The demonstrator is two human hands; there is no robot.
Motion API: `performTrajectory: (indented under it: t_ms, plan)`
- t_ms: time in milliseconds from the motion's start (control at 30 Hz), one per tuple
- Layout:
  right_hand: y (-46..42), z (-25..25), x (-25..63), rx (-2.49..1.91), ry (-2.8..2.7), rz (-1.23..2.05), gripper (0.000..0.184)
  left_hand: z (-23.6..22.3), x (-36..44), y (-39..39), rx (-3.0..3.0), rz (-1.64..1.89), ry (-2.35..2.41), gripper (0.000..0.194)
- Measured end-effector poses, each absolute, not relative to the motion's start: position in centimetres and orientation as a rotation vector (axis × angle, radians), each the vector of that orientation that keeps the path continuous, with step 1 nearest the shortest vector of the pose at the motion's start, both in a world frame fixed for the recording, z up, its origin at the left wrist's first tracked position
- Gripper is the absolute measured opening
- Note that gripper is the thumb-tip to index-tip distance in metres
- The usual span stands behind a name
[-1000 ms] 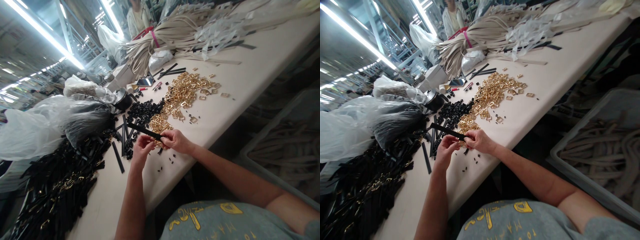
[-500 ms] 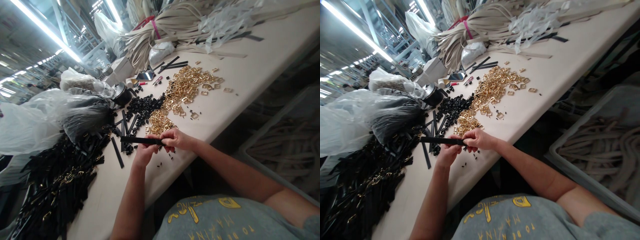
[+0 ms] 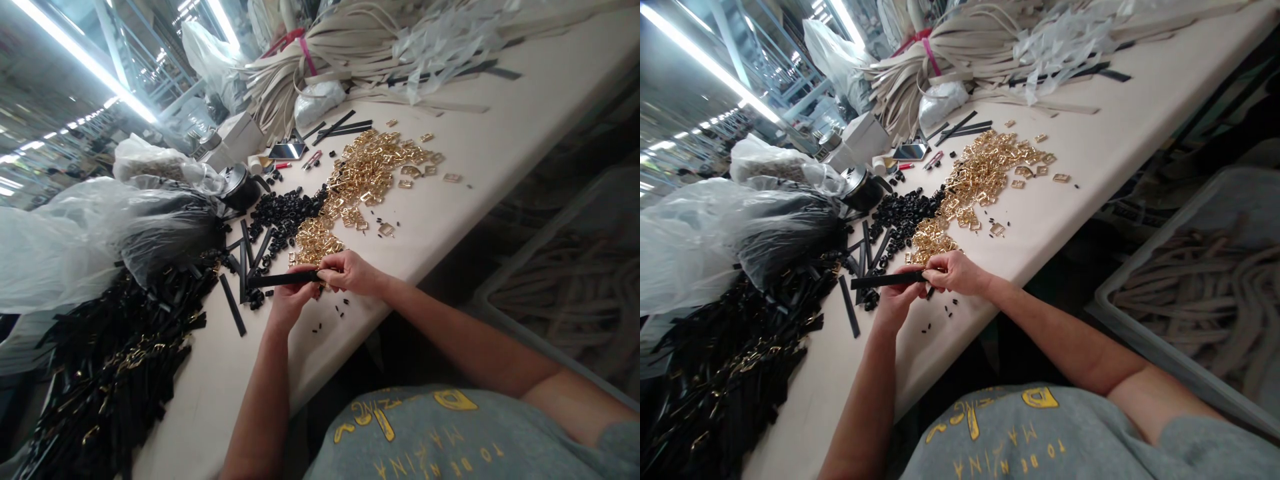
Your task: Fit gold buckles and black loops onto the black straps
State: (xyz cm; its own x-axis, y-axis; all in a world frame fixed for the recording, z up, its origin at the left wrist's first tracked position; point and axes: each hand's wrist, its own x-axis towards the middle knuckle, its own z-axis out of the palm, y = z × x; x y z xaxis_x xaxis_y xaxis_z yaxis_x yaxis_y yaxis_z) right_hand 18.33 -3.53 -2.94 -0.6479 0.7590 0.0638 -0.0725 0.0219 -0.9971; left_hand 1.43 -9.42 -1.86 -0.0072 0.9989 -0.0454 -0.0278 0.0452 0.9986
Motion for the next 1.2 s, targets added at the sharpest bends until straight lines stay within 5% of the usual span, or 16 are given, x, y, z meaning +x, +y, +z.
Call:
performTrajectory:
  t_ms: [533,967,1200]
  plan:
    - [-3.3,-2.8,19.0,-0.525,-1.644,1.883,0.029,-2.5,2.2,-9.4,0.995,1.294,1.116,0.029]
    - [-4.3,-3.5,17.7,-0.897,-1.881,0.85,0.019,-2.8,2.2,-9.2,0.755,1.374,1.108,0.03]
    - [-4.4,-3.3,18.0,-0.822,-1.942,0.845,0.024,-3.1,2.6,-9.0,0.759,1.392,1.153,0.035]
